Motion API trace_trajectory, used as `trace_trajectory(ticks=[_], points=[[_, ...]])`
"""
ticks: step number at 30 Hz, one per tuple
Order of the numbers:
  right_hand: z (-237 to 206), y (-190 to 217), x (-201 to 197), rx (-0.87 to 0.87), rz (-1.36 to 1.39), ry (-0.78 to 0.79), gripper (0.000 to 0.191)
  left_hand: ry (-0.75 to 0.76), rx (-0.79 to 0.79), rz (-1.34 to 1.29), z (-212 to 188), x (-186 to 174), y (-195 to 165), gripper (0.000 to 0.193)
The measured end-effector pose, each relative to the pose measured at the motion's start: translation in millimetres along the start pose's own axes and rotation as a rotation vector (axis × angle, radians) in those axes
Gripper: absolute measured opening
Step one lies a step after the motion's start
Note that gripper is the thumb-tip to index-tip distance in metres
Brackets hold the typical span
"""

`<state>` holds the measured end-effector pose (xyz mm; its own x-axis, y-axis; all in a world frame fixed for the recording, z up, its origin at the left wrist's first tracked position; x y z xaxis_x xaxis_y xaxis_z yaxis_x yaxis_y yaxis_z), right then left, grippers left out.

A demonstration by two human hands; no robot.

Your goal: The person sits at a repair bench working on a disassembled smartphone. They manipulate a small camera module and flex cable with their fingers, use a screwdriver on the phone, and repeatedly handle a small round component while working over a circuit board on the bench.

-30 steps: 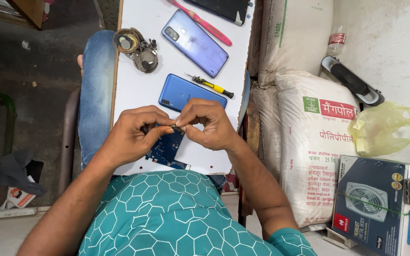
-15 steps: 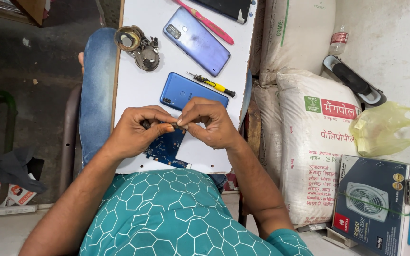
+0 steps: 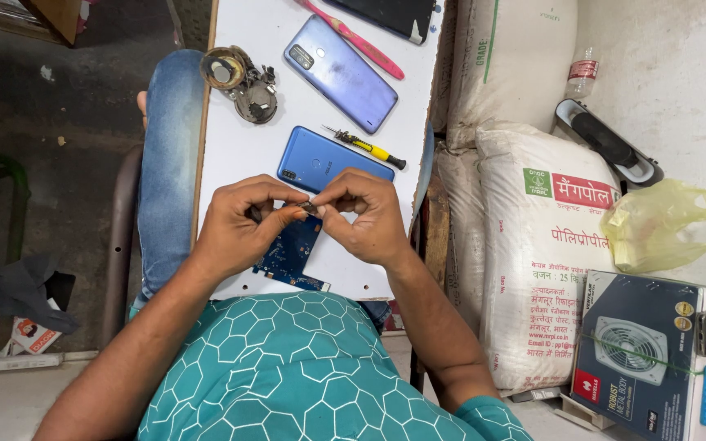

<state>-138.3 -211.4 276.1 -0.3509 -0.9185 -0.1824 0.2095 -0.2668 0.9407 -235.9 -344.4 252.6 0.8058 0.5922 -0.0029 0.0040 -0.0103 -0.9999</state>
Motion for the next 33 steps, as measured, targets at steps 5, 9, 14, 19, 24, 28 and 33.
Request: trace_trajectory(ticks=[5, 9, 14, 19, 24, 28, 33], points=[[0.3, 19.9, 1.2, -0.05, -0.235, 0.011, 0.011, -0.068, 0.11, 0.139, -6.3, -3.3, -24.1, 0.014], [5.7, 26.1, 1.8, -0.075, -0.089, 0.127, 0.015, 0.004, 0.058, 0.114, -4.7, -1.4, -20.5, 0.014], [7.7, 28.7, 0.8, -0.182, -0.19, 0.218, 0.018, 0.059, -0.059, -0.018, -2.0, 2.8, 4.4, 0.014], [7.4, 19.9, 0.5, -0.218, -0.048, 0.303, 0.018, 0.126, -0.169, -0.157, -1.2, 6.4, 26.5, 0.017], [5.4, -1.2, 1.7, -0.059, 0.178, 0.145, 0.013, 0.089, -0.174, -0.167, 3.2, 2.1, 25.5, 0.024], [-0.9, -3.2, -0.8, -0.048, 0.325, -0.012, 0.021, 0.091, -0.085, -0.181, 4.0, 1.0, 17.2, 0.018], [-11.7, -6.9, -7.5, -0.019, 0.466, -0.164, 0.017, 0.07, -0.006, -0.175, 0.9, -2.4, 13.7, 0.016]])
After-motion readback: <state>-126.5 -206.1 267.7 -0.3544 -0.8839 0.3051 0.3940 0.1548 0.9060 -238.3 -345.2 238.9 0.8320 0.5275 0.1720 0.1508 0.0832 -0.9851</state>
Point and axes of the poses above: each hand's wrist, its own z-axis towards the middle knuckle, its own x-axis out of the palm, y = z × x, the point moved 8 cm from there along z, towards the middle knuckle, and after that the axes turned 10 degrees about -x, right-handed, at the moved point
